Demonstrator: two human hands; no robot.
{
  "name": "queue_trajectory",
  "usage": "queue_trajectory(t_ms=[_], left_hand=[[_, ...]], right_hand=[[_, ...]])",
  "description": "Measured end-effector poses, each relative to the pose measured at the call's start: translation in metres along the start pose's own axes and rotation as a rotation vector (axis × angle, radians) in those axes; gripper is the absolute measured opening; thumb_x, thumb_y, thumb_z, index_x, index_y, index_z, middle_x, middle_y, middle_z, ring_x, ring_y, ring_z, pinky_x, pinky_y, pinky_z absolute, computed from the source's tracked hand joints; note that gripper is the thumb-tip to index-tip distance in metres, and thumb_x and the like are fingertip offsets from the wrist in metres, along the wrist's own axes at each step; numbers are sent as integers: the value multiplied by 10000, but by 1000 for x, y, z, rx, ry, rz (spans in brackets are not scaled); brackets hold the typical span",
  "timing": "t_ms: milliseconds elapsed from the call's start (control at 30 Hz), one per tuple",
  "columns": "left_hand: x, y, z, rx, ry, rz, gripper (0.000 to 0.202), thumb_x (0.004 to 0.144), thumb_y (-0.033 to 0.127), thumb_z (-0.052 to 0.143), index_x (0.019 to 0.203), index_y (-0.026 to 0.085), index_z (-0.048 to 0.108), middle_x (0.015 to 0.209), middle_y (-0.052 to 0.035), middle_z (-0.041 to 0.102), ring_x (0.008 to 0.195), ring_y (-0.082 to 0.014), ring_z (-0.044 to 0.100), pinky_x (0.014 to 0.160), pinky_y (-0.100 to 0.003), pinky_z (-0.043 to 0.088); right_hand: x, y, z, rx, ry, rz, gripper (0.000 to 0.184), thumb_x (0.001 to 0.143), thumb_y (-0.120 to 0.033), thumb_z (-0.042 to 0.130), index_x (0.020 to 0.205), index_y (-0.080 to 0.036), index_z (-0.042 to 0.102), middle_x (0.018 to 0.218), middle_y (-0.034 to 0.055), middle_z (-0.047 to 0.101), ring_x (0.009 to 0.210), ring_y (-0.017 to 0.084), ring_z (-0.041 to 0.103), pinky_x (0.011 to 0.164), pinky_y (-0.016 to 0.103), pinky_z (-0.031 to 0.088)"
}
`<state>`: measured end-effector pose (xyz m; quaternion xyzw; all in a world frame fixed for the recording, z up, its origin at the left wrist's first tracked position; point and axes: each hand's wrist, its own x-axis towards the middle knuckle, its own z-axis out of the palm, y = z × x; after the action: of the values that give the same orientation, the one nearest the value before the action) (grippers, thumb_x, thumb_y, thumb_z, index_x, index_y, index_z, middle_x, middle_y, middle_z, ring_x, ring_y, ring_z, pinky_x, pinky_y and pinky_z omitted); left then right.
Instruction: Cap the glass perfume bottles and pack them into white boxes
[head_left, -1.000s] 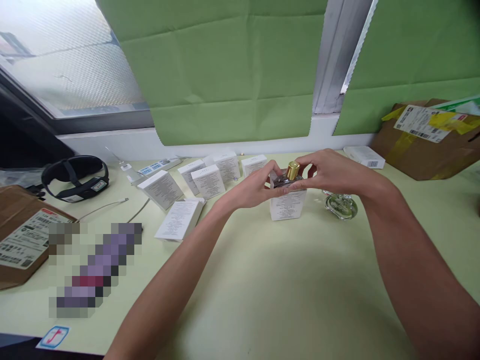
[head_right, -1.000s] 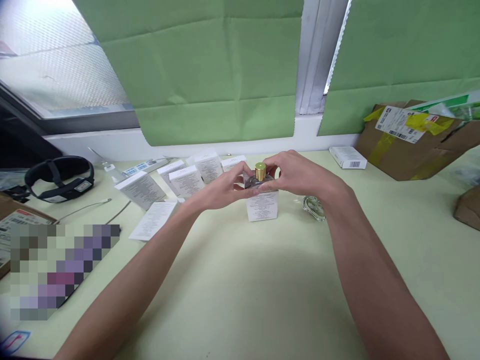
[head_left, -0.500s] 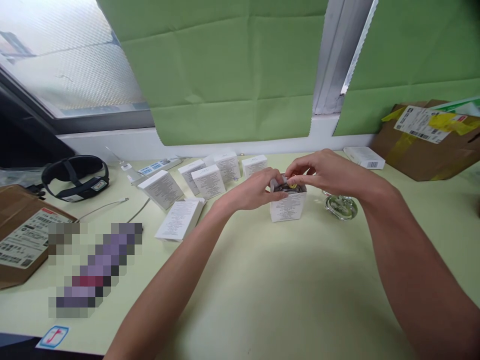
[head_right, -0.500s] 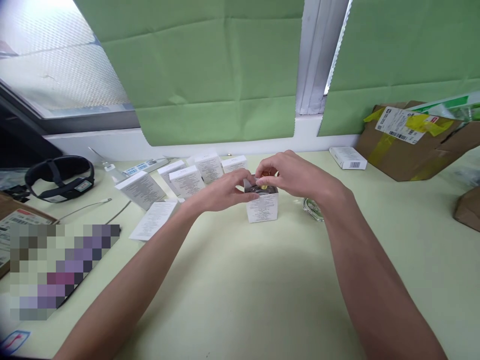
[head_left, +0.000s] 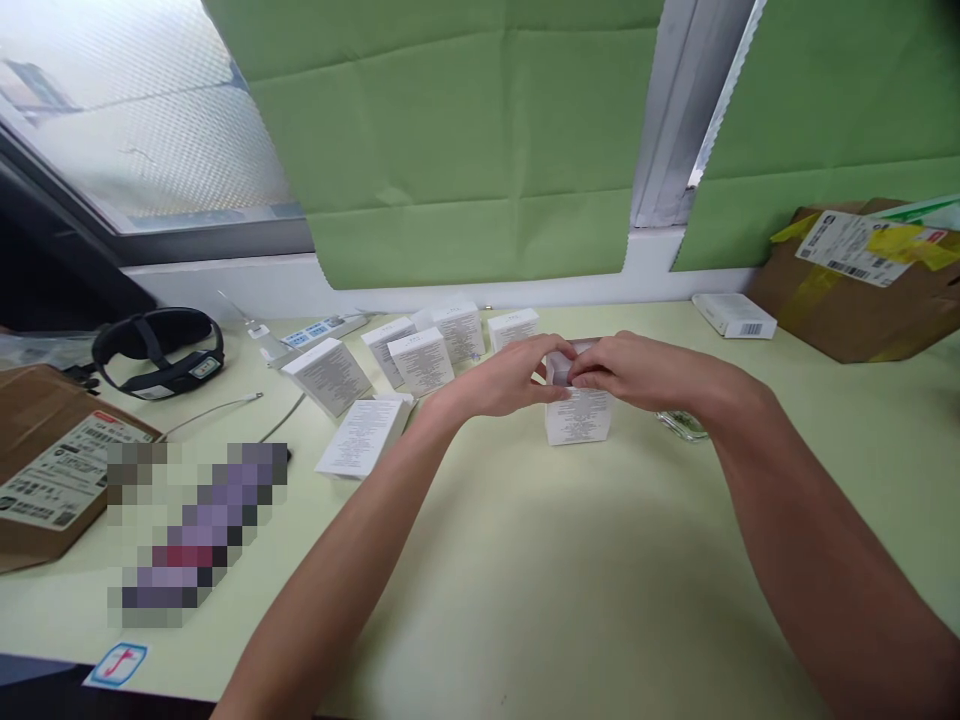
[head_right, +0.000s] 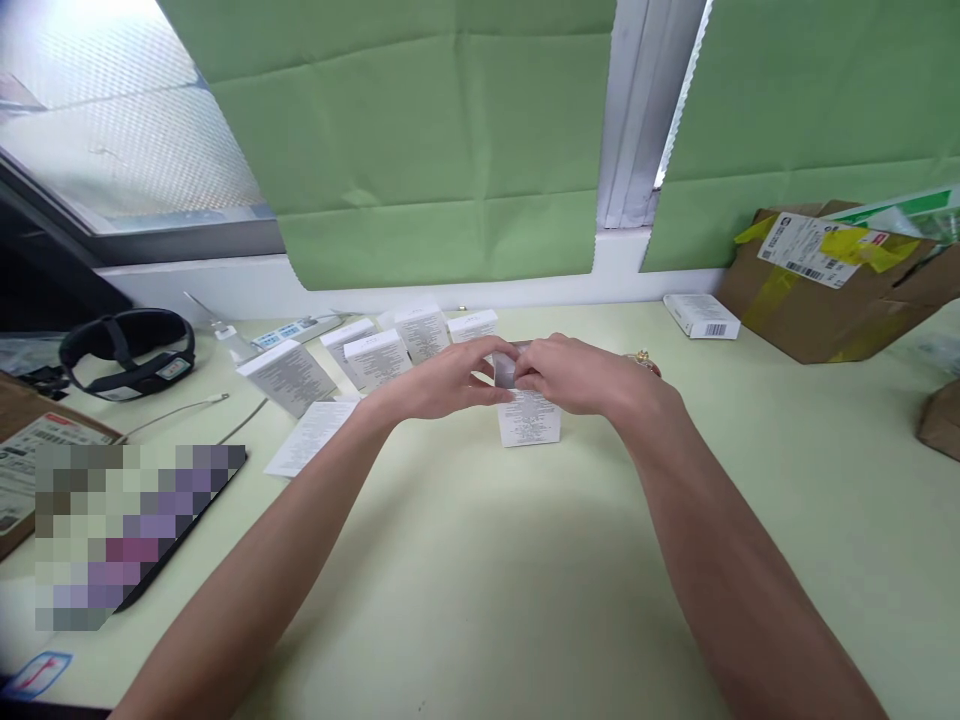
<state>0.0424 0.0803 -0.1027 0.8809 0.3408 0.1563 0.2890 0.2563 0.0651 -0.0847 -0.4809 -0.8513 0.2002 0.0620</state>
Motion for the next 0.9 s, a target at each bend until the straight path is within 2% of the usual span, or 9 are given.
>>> queue_trajectory(t_ms=[167,267,333,400,500,600,700,800,900], left_hand=[[-3,3,-6,-61,-49,2,347,908,362,598,1242,287,540,1282,-30,602,1086,-200,602,870,-337,482],[-6,2,-11,-107,-93,7,404,936,408,559,1327,317,507,1354,-29,570,1155,-203,590,931,-338,463],[-8,1,-15,-138,-132,5,431,958,441,517,1377,349,475,1430,-23,521,1178,-206,585,946,-343,456],[-8,-1,-17,-165,-164,12,453,969,458,495,1412,375,449,1458,-15,505,1201,-209,571,964,-346,447],[-8,-4,-18,-211,-197,16,511,969,452,504,1464,388,395,1390,-22,569,1196,-202,566,985,-349,439],[-6,-8,-17,-285,-227,7,543,967,424,513,1487,370,370,1320,-38,610,1180,-199,567,991,-357,448],[-5,-10,-16,-360,-248,6,552,966,404,511,1495,355,361,1298,-50,608,1200,-203,551,995,-362,463],[-4,-11,-15,-349,-230,-9,547,969,413,506,1494,355,362,1242,-54,622,1162,-201,566,995,-363,462],[-4,-10,-15,-300,-202,-21,528,967,425,508,1476,367,382,1231,-52,622,1139,-208,571,997,-377,443]], right_hand=[[-14,-9,-14,33,-69,-13,296,923,-450,501,987,-302,748,937,51,705,753,224,611,629,315,385],[-26,-3,-28,131,40,-12,321,930,-504,497,1077,-324,718,1049,46,695,752,205,604,626,312,410],[-31,9,-34,243,127,78,360,908,-570,522,1128,-333,681,1041,50,675,641,162,563,574,309,407],[-33,23,-35,356,147,194,447,863,-630,568,1191,-335,632,969,55,648,566,138,515,530,310,401],[-32,41,-32,410,19,247,523,823,-666,604,1236,-346,597,880,40,607,603,154,509,545,313,416],[-28,47,-27,420,-106,177,491,825,-647,616,1220,-357,603,935,41,619,757,192,554,607,303,431],[-24,47,-23,442,-161,132,457,808,-621,648,1172,-345,623,1025,43,649,871,212,581,675,304,447],[-19,46,-19,430,-201,134,444,750,-628,694,1064,-315,665,1009,42,666,878,226,593,712,323,458],[-16,45,-16,435,-226,118,453,744,-614,699,1081,-314,665,1003,40,658,854,219,584,715,329,458]])
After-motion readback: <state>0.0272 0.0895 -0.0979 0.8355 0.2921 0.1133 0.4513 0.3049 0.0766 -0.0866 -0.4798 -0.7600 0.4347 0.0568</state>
